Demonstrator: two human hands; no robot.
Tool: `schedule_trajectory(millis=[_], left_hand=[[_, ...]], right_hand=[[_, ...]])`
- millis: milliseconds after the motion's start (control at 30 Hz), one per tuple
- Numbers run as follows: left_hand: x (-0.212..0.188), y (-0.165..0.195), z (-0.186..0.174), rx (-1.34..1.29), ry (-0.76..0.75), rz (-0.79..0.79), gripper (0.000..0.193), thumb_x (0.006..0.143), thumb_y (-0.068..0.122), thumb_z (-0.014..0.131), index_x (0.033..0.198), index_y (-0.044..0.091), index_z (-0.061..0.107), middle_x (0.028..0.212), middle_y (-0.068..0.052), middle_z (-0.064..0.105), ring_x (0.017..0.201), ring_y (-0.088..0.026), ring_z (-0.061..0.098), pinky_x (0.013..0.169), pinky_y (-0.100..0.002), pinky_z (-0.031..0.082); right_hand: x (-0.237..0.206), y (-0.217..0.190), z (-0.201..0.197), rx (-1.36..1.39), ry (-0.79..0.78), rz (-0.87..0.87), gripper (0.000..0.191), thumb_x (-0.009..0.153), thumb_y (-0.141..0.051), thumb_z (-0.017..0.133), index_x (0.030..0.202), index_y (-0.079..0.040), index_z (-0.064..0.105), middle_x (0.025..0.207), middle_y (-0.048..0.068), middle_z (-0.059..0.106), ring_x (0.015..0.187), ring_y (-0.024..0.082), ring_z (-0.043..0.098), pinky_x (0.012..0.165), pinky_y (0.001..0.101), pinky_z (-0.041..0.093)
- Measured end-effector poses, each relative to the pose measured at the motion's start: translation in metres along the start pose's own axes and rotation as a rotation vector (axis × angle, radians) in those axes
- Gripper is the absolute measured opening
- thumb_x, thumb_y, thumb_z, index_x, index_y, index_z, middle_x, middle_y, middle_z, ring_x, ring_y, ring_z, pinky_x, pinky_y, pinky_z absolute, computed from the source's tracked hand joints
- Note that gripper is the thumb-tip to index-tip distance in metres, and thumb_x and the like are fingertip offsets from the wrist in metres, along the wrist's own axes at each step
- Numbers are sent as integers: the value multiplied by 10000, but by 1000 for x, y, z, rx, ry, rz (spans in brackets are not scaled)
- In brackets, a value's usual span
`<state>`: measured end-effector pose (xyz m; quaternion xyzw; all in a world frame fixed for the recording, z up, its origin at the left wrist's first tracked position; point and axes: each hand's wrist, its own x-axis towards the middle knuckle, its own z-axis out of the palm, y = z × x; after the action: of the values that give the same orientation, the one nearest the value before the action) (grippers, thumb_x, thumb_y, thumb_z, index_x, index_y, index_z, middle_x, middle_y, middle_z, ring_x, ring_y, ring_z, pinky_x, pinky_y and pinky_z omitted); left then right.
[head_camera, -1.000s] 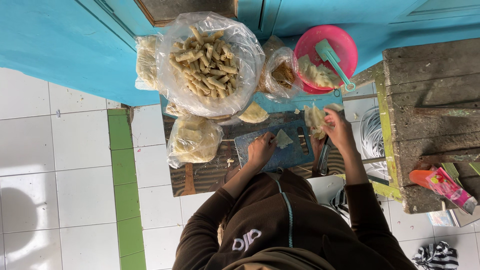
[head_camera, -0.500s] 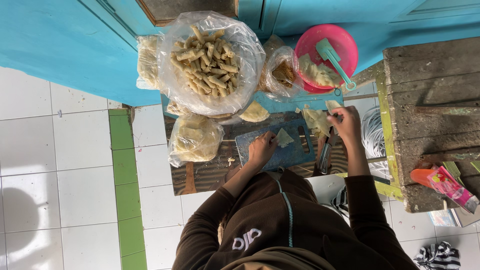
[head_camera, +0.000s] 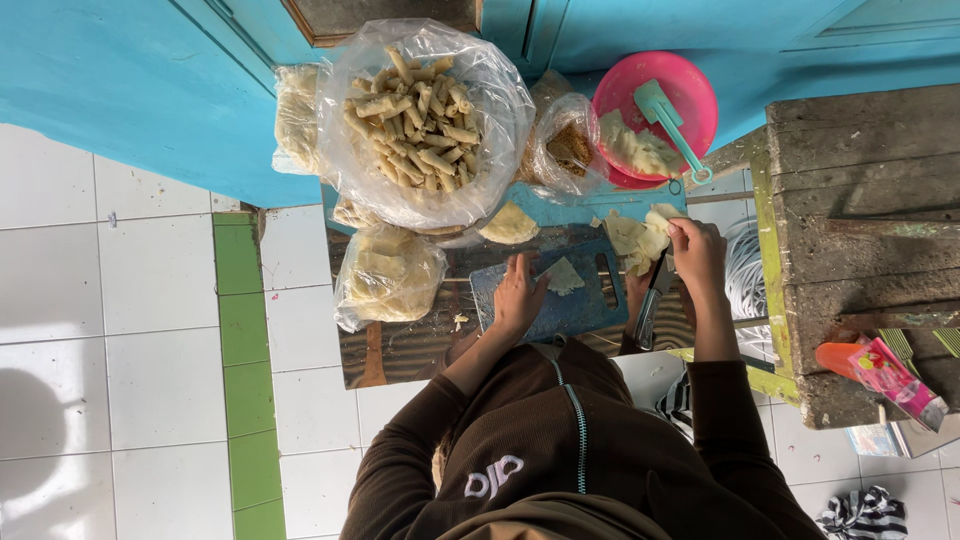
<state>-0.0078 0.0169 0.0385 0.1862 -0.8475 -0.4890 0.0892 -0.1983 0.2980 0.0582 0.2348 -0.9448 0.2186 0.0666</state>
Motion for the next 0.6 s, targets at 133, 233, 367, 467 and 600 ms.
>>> schedule_trajectory(millis=[133,233,367,467,600], left_hand=[[5,12,6,-96,14,116,419,935,328,729,1260,102,592,1087,-119,607,913,-302,662,744,-397,566],[23,21,28,-377,-260,-16,484,969,384,714,1323,85,577,1130,-99,665,931,-209,688,817,-361,574],[43,26,57,-814,-483,-141,601,961,402,706,1410,62,497,1166,-113,707,1058,-167,686,896,-345,555],[44,24,65,-927,-571,-69,722,863,412,780,1390,26,472,1143,-133,691,1024,-171,678,889,-374,560],[39,23,61,-955,-720,-191,649,955,465,695,1390,4,552,1108,-92,691,925,-148,657,815,-329,532]], right_hand=[[1,-32,-26,319,-22,101,210,1026,-195,711,1156,-31,724,1027,134,741,887,253,706,796,371,549],[-4,-61,-39,643,-174,144,210,1031,-165,676,1192,-35,710,1007,74,735,874,127,687,778,268,543],[-13,-90,-46,840,-416,196,237,1047,-129,595,1234,-62,724,933,15,712,753,58,611,683,214,516],[-15,-98,-45,816,-427,262,216,1048,-159,600,1222,-70,694,816,-7,618,664,48,541,597,205,452],[-16,-96,-46,777,-364,266,195,1069,-230,591,1132,-62,667,850,-44,617,680,29,510,588,194,444]])
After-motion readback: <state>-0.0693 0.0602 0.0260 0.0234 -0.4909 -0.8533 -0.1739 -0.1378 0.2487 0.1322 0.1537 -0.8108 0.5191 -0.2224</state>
